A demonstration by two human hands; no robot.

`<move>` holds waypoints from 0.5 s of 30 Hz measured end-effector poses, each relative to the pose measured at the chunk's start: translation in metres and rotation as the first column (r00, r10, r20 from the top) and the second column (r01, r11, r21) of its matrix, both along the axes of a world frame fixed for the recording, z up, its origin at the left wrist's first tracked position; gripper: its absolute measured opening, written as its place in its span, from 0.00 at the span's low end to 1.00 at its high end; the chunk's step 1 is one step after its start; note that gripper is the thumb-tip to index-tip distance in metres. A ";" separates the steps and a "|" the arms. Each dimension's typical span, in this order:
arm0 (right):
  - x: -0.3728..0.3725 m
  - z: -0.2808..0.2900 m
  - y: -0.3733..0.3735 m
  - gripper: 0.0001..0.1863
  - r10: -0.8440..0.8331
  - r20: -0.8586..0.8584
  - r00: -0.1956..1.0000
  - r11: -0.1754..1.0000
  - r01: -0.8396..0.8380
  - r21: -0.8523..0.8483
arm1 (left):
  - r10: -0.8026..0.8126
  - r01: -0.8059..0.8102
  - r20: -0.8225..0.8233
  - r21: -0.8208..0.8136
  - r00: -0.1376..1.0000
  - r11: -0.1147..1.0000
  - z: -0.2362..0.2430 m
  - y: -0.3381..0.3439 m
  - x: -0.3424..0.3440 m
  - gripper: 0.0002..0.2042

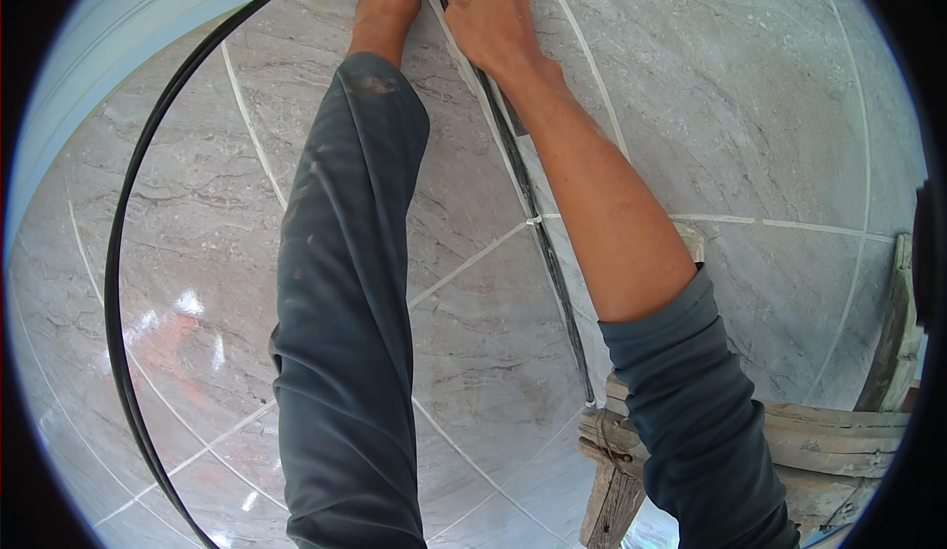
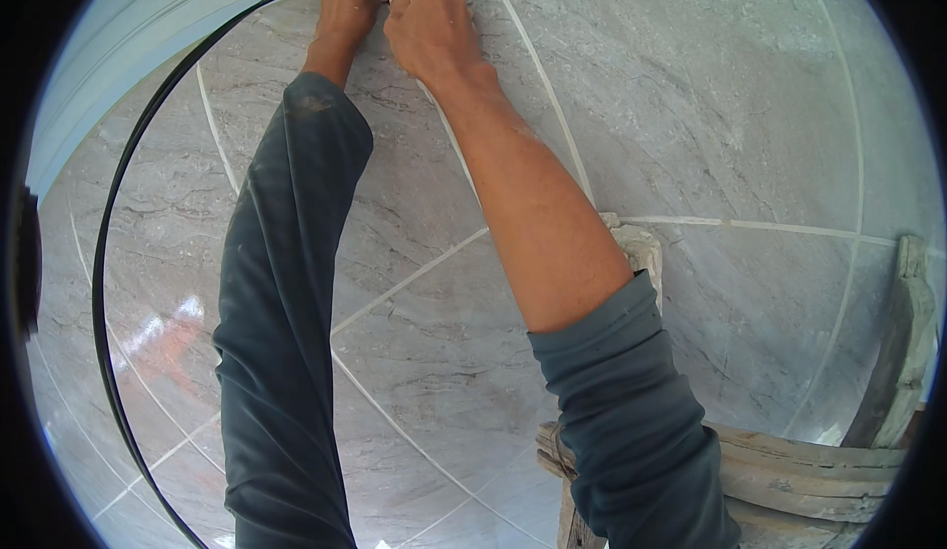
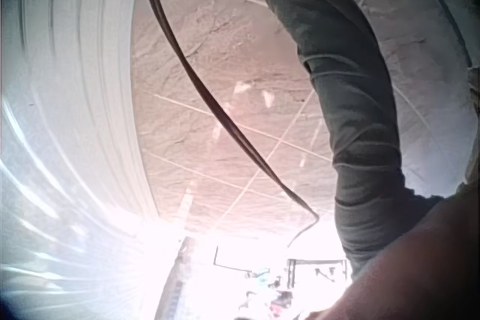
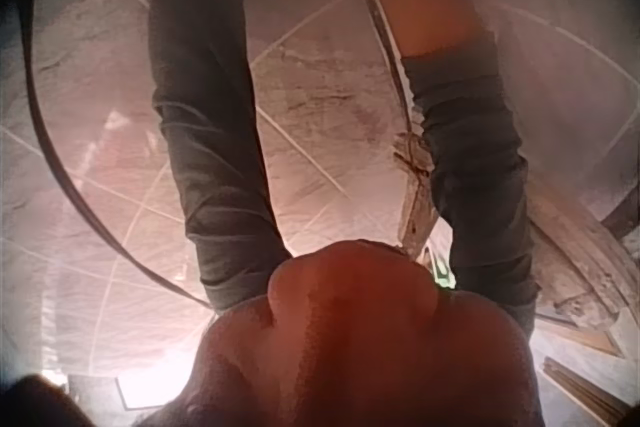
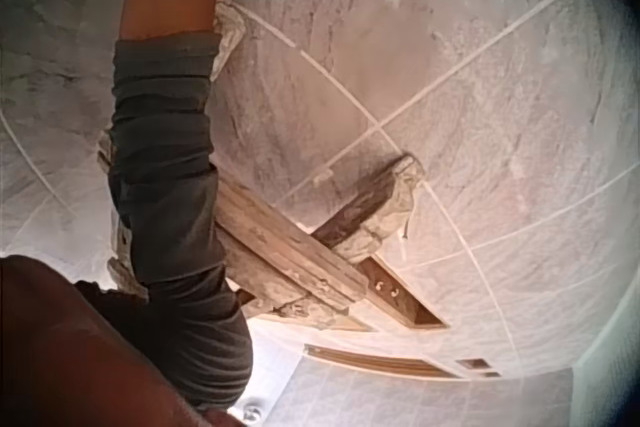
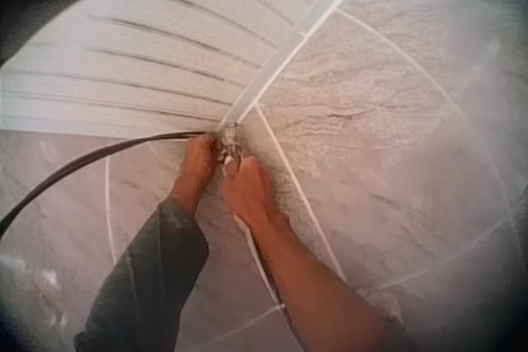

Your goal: The person installs a black wire along the top of a tiled wall by positioning it against the ceiling and using a hammer to secure it with small white clips. The person handles the wire and the hammer one at a time while standing on a wooden ladder.

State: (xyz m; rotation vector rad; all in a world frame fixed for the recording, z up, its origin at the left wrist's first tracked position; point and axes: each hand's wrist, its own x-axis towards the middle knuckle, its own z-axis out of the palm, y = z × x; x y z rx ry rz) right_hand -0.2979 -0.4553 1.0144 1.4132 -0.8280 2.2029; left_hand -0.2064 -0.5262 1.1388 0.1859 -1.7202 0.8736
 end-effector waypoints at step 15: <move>-0.010 0.006 -0.001 0.20 0.030 -0.024 0.999 0.997 -0.029 0.071 | 0.162 -0.154 -0.004 -0.332 0.987 0.931 0.012 -0.021 0.007 0.10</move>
